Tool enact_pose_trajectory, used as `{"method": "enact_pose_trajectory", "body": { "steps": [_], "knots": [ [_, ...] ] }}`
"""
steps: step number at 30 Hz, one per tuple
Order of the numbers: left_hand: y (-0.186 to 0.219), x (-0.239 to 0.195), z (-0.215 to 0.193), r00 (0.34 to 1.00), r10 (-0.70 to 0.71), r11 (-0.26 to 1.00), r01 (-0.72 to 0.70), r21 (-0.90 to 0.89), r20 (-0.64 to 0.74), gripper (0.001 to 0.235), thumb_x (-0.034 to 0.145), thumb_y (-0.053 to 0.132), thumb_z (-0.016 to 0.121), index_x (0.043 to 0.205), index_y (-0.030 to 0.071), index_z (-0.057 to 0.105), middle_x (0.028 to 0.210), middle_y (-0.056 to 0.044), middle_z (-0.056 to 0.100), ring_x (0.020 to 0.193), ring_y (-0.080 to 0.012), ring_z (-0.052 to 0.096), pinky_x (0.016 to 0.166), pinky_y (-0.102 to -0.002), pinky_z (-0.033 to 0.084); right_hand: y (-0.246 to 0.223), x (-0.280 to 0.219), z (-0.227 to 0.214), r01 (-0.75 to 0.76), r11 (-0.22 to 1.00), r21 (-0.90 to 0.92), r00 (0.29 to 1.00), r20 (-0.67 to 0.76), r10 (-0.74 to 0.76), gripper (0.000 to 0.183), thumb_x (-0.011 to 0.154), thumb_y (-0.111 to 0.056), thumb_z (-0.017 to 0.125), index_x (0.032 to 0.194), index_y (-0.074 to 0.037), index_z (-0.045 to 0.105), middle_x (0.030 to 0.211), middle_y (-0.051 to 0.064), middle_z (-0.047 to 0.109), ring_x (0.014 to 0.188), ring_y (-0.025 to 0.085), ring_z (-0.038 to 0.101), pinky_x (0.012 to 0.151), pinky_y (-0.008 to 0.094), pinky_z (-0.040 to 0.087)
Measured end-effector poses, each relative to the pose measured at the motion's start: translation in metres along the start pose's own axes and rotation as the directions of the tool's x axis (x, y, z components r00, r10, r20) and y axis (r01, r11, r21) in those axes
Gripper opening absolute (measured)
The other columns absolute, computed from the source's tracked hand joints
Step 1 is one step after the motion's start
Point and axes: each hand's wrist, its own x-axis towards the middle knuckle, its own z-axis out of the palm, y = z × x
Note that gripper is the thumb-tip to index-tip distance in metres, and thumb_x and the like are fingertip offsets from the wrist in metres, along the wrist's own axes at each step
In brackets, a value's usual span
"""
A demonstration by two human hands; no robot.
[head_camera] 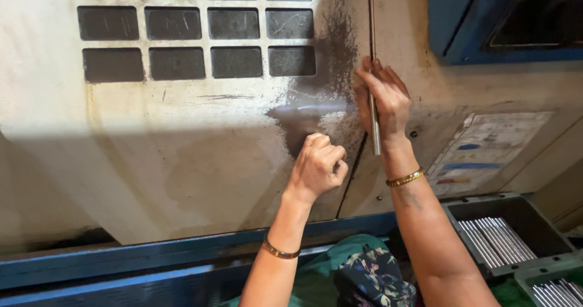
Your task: The person uses a metal rod to scrape and rub a dirty area on a large metal surface, then opens a nearby door to retrieve another rod and continues scraping the same spot. The person repeatedly scrapes the same region with different rods, occasionally opening the door to access more rods.
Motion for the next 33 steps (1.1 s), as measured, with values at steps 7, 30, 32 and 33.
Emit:
{"method": "enact_pose_trajectory", "body": {
  "steps": [7,30,32,33],
  "knots": [
    [-0.001,-0.002,0.003,1.0,-0.002,1.0,0.001,0.03,0.011,0.011,0.073,0.006,0.068,0.071,0.009,0.058,0.065,-0.009,0.057,0.078,-0.0271,0.058,0.093,-0.042,0.048,0.025,-0.01,-0.008,0.041,0.999,0.002,0.999,-0.002,-0.041,0.025,0.099,-0.008,0.074,0.124,-0.006,0.069,0.131,0.014,0.072,0.131,0.032,0.065,0.116,0.044,0.046],
    [0.018,0.005,0.02,0.993,-0.096,0.969,0.11,0.22,-0.073,0.01,0.073,-0.002,0.065,0.073,0.008,0.065,0.063,-0.006,0.053,0.072,-0.0242,0.057,0.096,-0.043,0.051,0.158,-0.046,-0.094,-0.07,0.971,0.227,0.992,0.12,0.044,0.076,0.107,-0.066,0.036,0.12,0.001,0.07,0.114,0.014,0.076,0.122,0.032,0.07,0.123,0.056,0.035],
    [0.018,0.005,0.021,0.993,-0.097,0.961,0.111,0.253,-0.065,0.011,0.072,-0.002,0.065,0.073,0.008,0.065,0.064,-0.006,0.053,0.073,-0.0245,0.057,0.096,-0.042,0.051,0.166,-0.045,-0.103,-0.136,0.939,0.315,0.98,0.179,0.082,0.086,0.103,-0.072,0.026,0.117,0.0,0.07,0.103,0.012,0.076,0.111,0.03,0.071,0.125,0.057,0.032],
    [0.019,0.005,0.022,0.993,-0.101,0.957,0.113,0.268,-0.06,0.011,0.072,-0.002,0.065,0.073,0.008,0.064,0.064,-0.006,0.053,0.073,-0.0247,0.058,0.096,-0.042,0.051,0.168,-0.047,-0.106,-0.181,0.915,0.36,0.971,0.214,0.108,0.09,0.101,-0.075,0.023,0.115,0.0,0.07,0.095,0.01,0.075,0.1,0.029,0.072,0.125,0.057,0.031]
  ]
}}
